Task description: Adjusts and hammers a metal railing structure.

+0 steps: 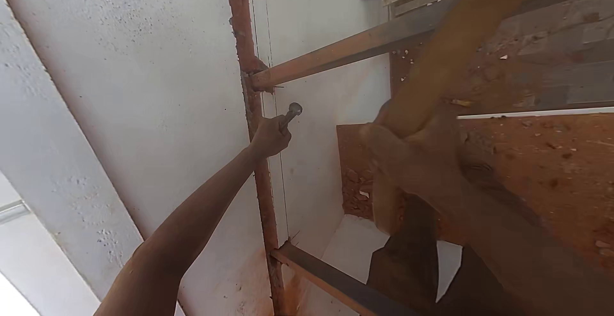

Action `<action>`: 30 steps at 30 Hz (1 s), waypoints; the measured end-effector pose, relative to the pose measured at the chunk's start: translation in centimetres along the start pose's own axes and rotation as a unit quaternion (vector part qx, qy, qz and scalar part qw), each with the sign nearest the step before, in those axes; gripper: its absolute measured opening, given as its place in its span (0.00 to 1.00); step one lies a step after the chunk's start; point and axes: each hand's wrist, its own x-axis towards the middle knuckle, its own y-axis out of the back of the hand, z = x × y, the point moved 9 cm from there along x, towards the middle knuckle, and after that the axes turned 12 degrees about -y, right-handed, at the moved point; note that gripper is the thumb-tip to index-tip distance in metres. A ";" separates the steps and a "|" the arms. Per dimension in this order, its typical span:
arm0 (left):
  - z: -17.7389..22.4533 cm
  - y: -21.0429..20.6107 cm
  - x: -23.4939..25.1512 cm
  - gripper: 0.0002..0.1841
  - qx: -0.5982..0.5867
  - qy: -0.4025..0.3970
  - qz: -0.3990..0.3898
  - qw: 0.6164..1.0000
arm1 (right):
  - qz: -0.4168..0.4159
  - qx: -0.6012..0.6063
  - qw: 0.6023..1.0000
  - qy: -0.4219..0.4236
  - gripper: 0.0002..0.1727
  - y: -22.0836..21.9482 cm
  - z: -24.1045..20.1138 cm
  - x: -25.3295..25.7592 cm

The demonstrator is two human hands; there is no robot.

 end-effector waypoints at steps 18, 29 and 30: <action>-1.0 3.9 -1.0 0.20 -0.038 -0.013 0.133 0.990 | -0.081 -0.058 0.938 -0.332 0.06 3.7 11.7 -6.3; -0.7 3.3 0.1 0.18 -0.048 0.040 0.079 0.995 | -0.010 0.204 0.938 0.280 0.10 3.3 -10.7 -2.1; -0.9 3.2 0.0 0.18 -0.043 0.043 0.076 0.995 | -0.006 0.208 0.942 0.261 0.10 0.9 -9.0 -1.5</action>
